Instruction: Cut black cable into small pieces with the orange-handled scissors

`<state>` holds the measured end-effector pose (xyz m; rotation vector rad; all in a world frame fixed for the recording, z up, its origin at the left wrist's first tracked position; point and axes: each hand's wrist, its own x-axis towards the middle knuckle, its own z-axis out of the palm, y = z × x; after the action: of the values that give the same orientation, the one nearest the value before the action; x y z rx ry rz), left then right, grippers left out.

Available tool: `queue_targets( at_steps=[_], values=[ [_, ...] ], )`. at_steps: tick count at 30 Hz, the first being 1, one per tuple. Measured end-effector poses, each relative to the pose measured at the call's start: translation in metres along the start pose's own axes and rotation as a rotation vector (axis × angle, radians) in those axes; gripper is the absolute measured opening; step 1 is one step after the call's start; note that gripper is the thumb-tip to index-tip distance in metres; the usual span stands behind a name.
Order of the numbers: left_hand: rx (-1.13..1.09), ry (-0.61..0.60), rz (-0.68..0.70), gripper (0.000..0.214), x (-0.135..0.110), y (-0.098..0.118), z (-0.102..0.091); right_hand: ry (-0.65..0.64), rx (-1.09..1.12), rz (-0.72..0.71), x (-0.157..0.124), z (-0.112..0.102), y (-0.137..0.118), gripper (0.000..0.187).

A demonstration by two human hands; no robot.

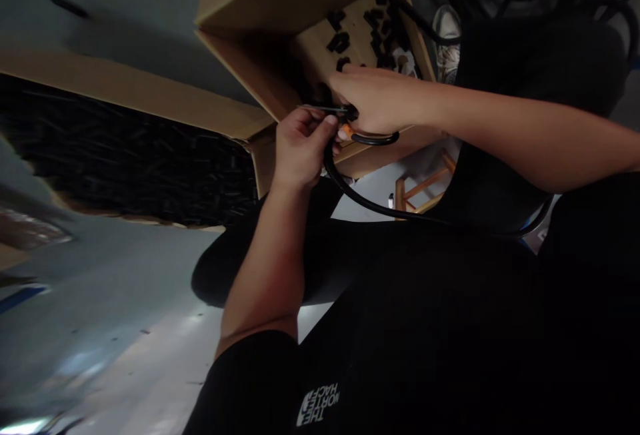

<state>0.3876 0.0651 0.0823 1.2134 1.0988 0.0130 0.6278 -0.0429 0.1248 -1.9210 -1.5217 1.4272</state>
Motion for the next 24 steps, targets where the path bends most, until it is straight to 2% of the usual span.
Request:
queue_targets(
  at_steps=[4, 10, 14, 18, 21, 24],
  values=[
    [-0.005, -0.001, -0.025, 0.052, -0.002, 0.005, 0.002, 0.0, -0.02, -0.021, 0.004, -0.001, 0.005, 0.045],
    [-0.036, -0.022, -0.081, 0.047, -0.006, 0.02, -0.001, -0.011, -0.028, 0.016, 0.008, -0.006, 0.013, 0.046],
    [-0.01, -0.034, -0.066, 0.048, -0.008, 0.012, 0.003, -0.077, -0.086, 0.009, 0.006, -0.006, 0.009, 0.051],
    [0.002, -0.026, -0.062, 0.047, -0.009, 0.001, 0.009, -0.08, -0.06, 0.002, 0.003, -0.008, 0.003, 0.045],
    [-0.036, -0.012, -0.046, 0.048, -0.002, 0.0, -0.002, -0.1, -0.047, 0.029, 0.001, -0.021, -0.001, 0.05],
    [-0.111, 0.037, -0.014, 0.046, 0.008, 0.003, -0.025, -0.19, -0.04, 0.062, -0.001, -0.041, -0.002, 0.063]
  ],
)
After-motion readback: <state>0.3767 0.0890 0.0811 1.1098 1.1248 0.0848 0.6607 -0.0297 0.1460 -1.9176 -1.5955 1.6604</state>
